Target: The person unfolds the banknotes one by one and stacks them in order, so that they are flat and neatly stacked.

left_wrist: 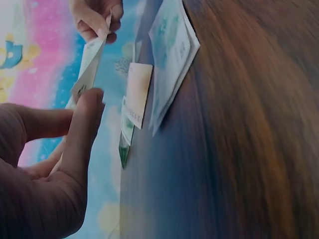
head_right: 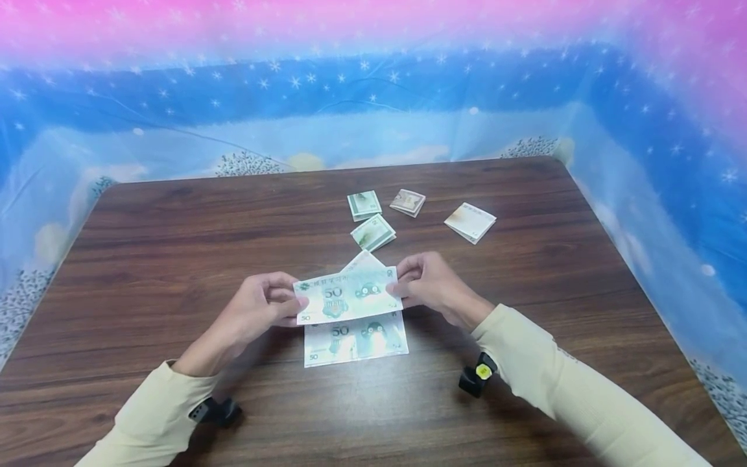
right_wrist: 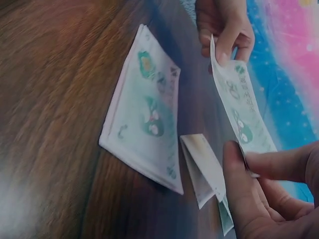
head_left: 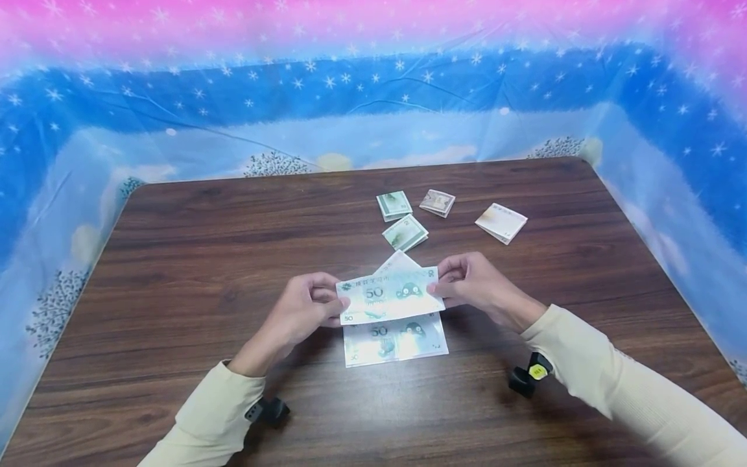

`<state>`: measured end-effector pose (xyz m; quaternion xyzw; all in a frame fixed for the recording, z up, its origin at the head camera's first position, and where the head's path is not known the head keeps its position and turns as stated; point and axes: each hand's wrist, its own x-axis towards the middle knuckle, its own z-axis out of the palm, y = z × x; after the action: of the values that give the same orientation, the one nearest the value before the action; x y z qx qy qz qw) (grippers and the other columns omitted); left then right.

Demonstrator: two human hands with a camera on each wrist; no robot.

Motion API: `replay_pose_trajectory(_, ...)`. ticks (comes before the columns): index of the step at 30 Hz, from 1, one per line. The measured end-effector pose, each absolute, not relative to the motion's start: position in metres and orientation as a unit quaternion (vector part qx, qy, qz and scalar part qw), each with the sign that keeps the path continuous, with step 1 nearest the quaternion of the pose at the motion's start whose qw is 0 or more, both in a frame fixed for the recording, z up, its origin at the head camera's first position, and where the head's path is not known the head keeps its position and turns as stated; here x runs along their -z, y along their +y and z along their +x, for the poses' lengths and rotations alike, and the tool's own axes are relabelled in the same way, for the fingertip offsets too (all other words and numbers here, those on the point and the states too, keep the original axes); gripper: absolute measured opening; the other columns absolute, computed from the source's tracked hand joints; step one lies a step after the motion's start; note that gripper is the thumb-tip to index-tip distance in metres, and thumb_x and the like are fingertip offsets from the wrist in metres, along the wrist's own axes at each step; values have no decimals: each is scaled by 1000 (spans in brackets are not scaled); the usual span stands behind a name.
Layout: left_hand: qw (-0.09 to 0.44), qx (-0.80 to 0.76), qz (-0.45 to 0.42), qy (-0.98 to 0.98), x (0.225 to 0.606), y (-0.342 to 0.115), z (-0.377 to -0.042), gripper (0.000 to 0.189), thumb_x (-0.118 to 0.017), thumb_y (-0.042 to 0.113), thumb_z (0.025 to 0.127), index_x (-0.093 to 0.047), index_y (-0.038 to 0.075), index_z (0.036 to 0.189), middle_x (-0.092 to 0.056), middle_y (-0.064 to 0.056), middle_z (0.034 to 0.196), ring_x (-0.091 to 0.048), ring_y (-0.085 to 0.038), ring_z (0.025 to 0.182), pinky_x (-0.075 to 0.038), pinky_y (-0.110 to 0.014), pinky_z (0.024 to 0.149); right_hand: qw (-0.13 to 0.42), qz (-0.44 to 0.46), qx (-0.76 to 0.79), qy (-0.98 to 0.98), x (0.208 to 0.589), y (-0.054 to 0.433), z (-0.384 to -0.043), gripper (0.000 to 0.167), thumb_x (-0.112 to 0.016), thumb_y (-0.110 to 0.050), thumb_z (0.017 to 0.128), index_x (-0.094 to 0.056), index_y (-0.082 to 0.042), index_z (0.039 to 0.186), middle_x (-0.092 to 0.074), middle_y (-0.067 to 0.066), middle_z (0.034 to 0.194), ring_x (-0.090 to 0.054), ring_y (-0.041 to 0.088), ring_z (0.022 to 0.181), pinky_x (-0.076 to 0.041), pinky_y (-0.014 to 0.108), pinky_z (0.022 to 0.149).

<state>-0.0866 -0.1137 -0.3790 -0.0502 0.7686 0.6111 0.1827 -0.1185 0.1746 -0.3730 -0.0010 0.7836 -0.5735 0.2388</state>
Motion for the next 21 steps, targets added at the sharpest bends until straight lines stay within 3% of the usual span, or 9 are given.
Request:
replay_pose_trajectory(6, 211, -558, 26, 802, 380, -118, -81, 21, -69, -3, 91, -61, -10, 109, -65, -6, 74, -71, -21, 70, -62, -35, 68, 262, -9, 551, 792, 376, 179, -111, 13, -74, 1, 87, -62, 5, 91, -64, 9, 80, -67, 17, 73, -62, 37, 73)
replay_pose_trajectory(12, 233, -477, 65, 845, 380, -118, -79, 24, -72, 3, 91, -63, -9, 111, -73, -7, 77, -71, -19, 65, -61, -33, 61, 279, -34, 533, 798, 383, 179, -105, 12, -73, 3, 86, -62, 6, 89, -64, 10, 79, -67, 17, 67, -62, 35, 66)
replay_pose_trajectory(17, 244, -432, 69, 866, 379, -116, -76, 35, -75, 5, 90, -62, -10, 119, -73, -4, 75, -70, -15, 62, -58, -30, 58, 285, -44, 531, 797, 389, 177, -100, 11, -72, 6, 85, -61, 7, 89, -64, 10, 77, -66, 16, 64, -61, 34, 63)
replay_pose_trajectory(21, 242, -398, 77, 882, 381, -113, -75, 34, -77, 7, 89, -64, -8, 117, -71, 1, 70, -68, -12, 59, -54, -28, 54, 285, -51, 527, 799, 393, 176, -98, 11, -72, 7, 83, -62, 8, 88, -65, 10, 75, -66, 17, 61, -61, 35, 61)
